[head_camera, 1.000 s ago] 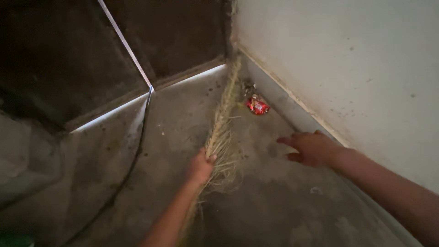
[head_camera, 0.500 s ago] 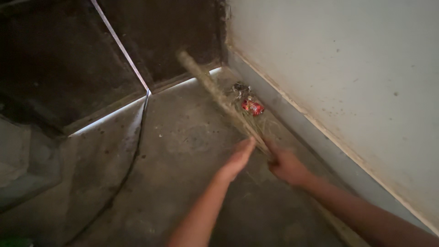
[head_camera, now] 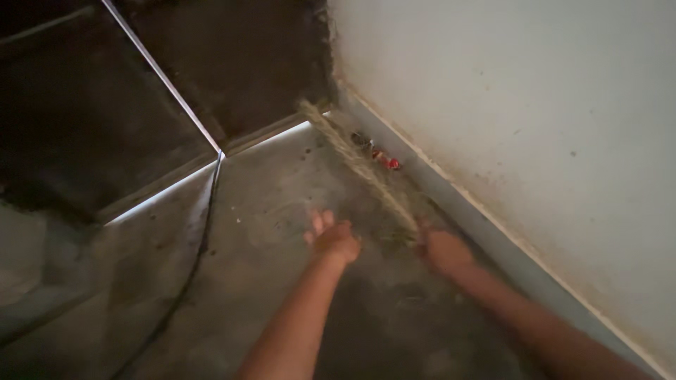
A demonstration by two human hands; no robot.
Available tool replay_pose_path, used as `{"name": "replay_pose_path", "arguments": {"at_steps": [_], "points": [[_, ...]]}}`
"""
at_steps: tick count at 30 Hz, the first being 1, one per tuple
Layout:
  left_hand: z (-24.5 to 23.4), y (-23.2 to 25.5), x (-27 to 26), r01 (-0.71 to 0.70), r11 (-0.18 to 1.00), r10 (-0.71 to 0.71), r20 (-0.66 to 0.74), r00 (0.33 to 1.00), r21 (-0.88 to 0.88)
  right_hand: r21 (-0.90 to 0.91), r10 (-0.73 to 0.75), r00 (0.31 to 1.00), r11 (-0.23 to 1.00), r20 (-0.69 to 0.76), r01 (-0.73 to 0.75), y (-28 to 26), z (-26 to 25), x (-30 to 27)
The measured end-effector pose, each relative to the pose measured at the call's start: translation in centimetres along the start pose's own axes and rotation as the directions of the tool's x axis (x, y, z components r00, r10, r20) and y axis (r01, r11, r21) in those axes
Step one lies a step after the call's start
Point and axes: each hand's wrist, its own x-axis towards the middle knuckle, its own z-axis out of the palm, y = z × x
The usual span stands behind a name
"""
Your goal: The person sweeps a dusty concrete floor using a straw broom and then picks up small pieces of trash by hand.
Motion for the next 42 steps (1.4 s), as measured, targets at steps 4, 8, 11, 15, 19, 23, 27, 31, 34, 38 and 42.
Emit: {"name": "replay_pose_path", "arguments": {"at_steps": [4,8,11,15,19,23,27,31,34,38,42], "points": [[-0.5,1.7,0.5,0.058,0.998,-0.052,-0.242,0.969,0.019,0.667,-0.356,0.884,0.583,-0.305,0.465,-4.6,3.2,-0.5],[-1.8,1.5,0.9,0.124,0.99,-0.104,-0.244,0.964,0.071,0.887,-0.158,0.956,0.434,0.247,-0.157,-8.1,3.4,1.4],[-1.3,0.6,0.4,0.133,0.975,-0.099,-0.191,0.977,0.176,0.893,-0.035,0.935,0.31,0.353,-0.326,-9.5,3.3,2.1],[-0.8,-0.9,-0.2,0.161,0.967,-0.139,-0.122,0.983,0.2,0.896,0.118,0.936,0.27,0.332,-0.352,-10.2,5.2,0.3],[-2.2,-0.3,-0.8,0.262,0.923,-0.262,-0.04,0.964,0.282,0.959,-0.036,0.991,0.249,-0.128,0.133,-10.3,10.9,-2.5],[-2.6,0.8,0.5,0.294,0.898,-0.243,-0.187,0.952,0.328,0.819,-0.164,0.947,0.476,-0.275,0.32,-7.6,11.0,1.5],[-3.5,2.0,2.9,0.288,0.851,-0.183,-0.266,0.946,0.439,0.432,-0.054,0.998,0.901,0.013,0.044,-1.8,2.5,4.9],[-4.4,5.0,4.4,0.273,0.82,-0.143,-0.283,0.949,0.503,0.404,-0.003,1.0,0.915,0.008,-0.001,0.7,-3.4,2.8],[-4.0,7.3,6.5,0.214,0.833,-0.143,-0.175,0.974,0.511,0.501,0.097,0.982,0.849,0.165,-0.168,-0.5,-4.6,0.9],[-1.7,9.6,10.8,0.147,0.912,0.039,-0.437,0.899,0.384,0.141,-0.178,0.954,0.979,0.241,0.147,0.2,-4.4,-2.2],[-0.8,10.7,13.2,0.06,0.911,0.08,-0.319,0.944,0.407,0.154,0.047,0.963,0.984,0.267,-0.09,1.0,-2.7,-1.4]]}}
